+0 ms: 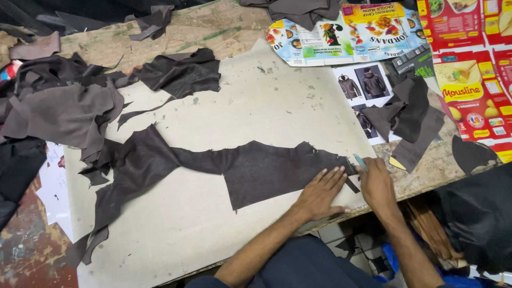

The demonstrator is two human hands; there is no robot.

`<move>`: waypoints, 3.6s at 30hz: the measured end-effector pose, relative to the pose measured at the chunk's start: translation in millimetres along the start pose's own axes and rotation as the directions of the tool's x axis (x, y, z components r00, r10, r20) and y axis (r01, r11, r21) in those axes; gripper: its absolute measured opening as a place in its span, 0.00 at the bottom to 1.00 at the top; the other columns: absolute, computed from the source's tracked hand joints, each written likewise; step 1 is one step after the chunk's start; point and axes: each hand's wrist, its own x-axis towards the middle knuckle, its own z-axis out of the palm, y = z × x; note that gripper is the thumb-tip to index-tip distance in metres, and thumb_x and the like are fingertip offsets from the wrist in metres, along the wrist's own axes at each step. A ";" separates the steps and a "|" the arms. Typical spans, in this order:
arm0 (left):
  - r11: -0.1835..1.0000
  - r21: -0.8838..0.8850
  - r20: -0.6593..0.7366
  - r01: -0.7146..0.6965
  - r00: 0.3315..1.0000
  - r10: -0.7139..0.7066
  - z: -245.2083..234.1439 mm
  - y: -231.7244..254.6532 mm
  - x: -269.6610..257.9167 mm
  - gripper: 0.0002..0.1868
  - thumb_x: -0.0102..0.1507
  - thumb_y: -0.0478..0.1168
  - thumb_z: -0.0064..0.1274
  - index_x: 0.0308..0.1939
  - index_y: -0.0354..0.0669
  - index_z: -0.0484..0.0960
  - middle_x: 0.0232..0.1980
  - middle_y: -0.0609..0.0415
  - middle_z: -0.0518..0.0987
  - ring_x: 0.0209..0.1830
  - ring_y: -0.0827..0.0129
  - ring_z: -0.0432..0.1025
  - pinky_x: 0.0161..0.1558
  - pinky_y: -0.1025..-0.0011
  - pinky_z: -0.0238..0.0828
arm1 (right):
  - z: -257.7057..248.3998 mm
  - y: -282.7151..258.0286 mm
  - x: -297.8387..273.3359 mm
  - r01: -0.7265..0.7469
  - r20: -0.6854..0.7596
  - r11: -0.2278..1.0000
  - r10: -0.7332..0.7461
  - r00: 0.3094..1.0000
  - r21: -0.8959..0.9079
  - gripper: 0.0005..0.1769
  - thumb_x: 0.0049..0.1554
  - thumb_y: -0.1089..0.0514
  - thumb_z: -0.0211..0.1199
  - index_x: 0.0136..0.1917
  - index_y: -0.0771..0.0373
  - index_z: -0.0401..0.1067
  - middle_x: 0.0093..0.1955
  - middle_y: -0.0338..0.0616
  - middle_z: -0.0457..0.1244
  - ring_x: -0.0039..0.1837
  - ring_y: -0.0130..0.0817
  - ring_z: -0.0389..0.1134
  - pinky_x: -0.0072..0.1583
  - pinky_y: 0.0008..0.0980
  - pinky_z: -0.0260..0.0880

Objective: The person cuts dark fabric pieces on a worktable using a rotary cutter and a metal ruler. They align the fabric, trace or cut along straight edges, and stack the cut pieces. The workspace contains scattered fabric scraps and printed reference materials.

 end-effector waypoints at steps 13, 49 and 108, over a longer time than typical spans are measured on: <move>0.823 -0.071 -0.205 0.564 0.799 -0.565 -109.3 -104.5 -203.4 0.34 0.69 0.49 0.47 0.77 0.40 0.60 0.82 0.50 0.55 0.83 0.61 0.46 0.79 0.51 0.33 | 27.7 -81.9 -31.7 0.127 0.153 0.992 -0.126 0.980 0.004 0.12 0.60 0.64 0.58 0.57 0.60 0.74 0.50 0.50 0.69 0.44 0.45 0.72 0.44 0.42 0.74; 0.694 -0.357 -0.101 0.625 0.713 -0.694 -135.5 -124.5 -205.0 0.38 0.51 0.42 0.68 0.66 0.50 0.75 0.76 0.62 0.66 0.81 0.68 0.50 0.80 0.54 0.33 | 126.3 -80.0 44.1 0.782 0.253 0.623 -0.758 0.602 0.006 0.21 0.52 0.72 0.60 0.58 0.62 0.76 0.48 0.40 0.66 0.48 0.33 0.68 0.46 0.35 0.68; 0.842 -0.511 -0.408 0.174 0.813 -0.415 -142.1 -101.6 -120.4 0.16 0.62 0.36 0.57 0.54 0.41 0.79 0.56 0.47 0.80 0.59 0.56 0.72 0.57 0.55 0.62 | -11.8 -8.9 71.9 -0.351 0.041 0.833 0.371 0.928 0.428 0.18 0.59 0.50 0.74 0.45 0.68 0.76 0.28 0.35 0.60 0.29 0.25 0.56 0.32 0.31 0.52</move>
